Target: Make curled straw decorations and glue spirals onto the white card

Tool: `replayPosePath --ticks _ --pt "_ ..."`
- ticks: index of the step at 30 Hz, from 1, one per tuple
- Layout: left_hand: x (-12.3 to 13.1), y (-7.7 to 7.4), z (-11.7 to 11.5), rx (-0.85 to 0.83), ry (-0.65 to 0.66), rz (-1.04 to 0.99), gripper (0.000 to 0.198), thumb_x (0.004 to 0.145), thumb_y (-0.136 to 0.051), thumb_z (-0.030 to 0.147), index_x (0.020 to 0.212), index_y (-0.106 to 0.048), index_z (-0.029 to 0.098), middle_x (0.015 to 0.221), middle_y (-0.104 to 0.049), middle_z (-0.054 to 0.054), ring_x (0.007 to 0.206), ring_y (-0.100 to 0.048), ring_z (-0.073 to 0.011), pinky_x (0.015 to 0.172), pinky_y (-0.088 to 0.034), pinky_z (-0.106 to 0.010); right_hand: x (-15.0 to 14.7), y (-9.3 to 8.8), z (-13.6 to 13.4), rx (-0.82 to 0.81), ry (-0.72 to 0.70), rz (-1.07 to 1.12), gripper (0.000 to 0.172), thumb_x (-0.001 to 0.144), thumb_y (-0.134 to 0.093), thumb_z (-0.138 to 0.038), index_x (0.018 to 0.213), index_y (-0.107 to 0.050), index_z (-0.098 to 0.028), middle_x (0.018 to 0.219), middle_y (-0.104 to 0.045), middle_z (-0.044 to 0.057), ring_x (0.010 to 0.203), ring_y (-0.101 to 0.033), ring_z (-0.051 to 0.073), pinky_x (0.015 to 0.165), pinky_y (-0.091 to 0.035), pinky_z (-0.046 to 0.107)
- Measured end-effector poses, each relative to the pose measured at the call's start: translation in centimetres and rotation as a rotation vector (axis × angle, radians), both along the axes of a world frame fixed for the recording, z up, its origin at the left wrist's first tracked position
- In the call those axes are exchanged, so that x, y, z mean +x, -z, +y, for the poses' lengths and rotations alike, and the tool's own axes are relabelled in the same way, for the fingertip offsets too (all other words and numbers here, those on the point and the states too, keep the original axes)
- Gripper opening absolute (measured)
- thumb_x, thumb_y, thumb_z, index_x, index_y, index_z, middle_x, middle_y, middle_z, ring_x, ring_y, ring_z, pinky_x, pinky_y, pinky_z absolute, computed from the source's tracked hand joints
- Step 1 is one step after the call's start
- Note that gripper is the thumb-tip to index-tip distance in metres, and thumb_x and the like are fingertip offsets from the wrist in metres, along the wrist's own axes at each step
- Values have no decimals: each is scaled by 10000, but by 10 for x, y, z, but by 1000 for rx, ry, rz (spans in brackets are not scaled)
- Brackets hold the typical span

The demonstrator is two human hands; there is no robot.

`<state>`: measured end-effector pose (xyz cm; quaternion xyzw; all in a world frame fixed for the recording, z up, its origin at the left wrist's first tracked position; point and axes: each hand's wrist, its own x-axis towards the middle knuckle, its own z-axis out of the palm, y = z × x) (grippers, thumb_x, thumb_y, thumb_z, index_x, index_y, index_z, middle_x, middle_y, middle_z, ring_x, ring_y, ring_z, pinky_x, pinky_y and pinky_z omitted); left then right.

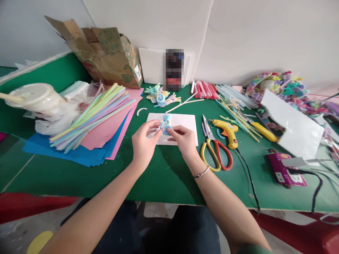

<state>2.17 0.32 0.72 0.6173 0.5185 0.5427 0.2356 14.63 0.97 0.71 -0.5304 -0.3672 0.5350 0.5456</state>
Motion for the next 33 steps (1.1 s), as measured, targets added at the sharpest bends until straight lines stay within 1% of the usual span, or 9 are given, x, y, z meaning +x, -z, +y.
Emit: replayPosePath --ticks 2,5,8,11,13,19,23,26,33 --pt "1 0 1 -118 8 -158 150 782 -621 153 926 -646 185 933 -705 -44 847 -667 -155 790 -559 -290 -1 0 -1 12 5 -8 219 546 -803 -348 624 -697 -173 626 -660 -11 585 -598 104 547 -556 247" --pt "1 1 5 -260 10 -307 92 755 -633 160 840 -670 168 860 -718 -43 816 -678 -162 788 -558 -290 -2 0 -1 35 9 -24 205 561 -799 -338 634 -702 -173 640 -667 -8 607 -605 107 556 -561 243" --pt "0 4 8 -311 35 -412 86 732 -649 185 806 -687 161 841 -724 -45 803 -682 -173 791 -557 -301 -2 1 -1 39 5 -29 198 569 -796 -335 638 -705 -173 639 -669 -6 614 -609 110 551 -562 241" --pt "0 5 9 -324 77 -496 124 728 -659 225 827 -697 161 869 -728 -49 816 -684 -183 789 -560 -314 -2 2 0 33 -3 -19 200 568 -795 -340 639 -705 -176 642 -675 -4 608 -612 112 547 -564 246" --pt "-1 4 9 -324 97 -492 127 729 -661 228 831 -702 164 878 -730 -48 828 -684 -184 790 -559 -309 -2 1 0 28 -14 -20 201 566 -794 -344 633 -703 -178 641 -675 -4 604 -610 110 547 -566 247" --pt "-7 0 13 -281 139 -323 96 730 -662 212 803 -718 187 901 -737 -39 837 -688 -185 799 -556 -300 0 -2 -1 -2 -66 -46 219 544 -801 -363 609 -694 -184 623 -661 -10 584 -594 103 556 -569 253" --pt "-12 -1 17 -309 181 -303 85 723 -664 199 785 -720 184 886 -740 -38 789 -696 -188 757 -572 -300 2 -3 -1 -18 -105 -59 230 551 -798 -378 620 -695 -184 614 -652 -12 579 -587 98 572 -571 255" --pt "-12 -2 17 -332 200 -316 95 722 -666 202 798 -715 175 857 -741 -38 741 -697 -181 727 -579 -290 4 -3 0 -4 -71 -54 222 563 -792 -377 627 -696 -187 627 -658 -8 597 -598 105 569 -569 253" --pt "-7 1 14 -305 212 -353 176 722 -659 172 895 -692 169 917 -732 -54 863 -690 -190 825 -559 -318 1 -1 1 23 18 -14 239 541 -799 -380 630 -690 -186 644 -669 -6 605 -607 113 551 -558 251"
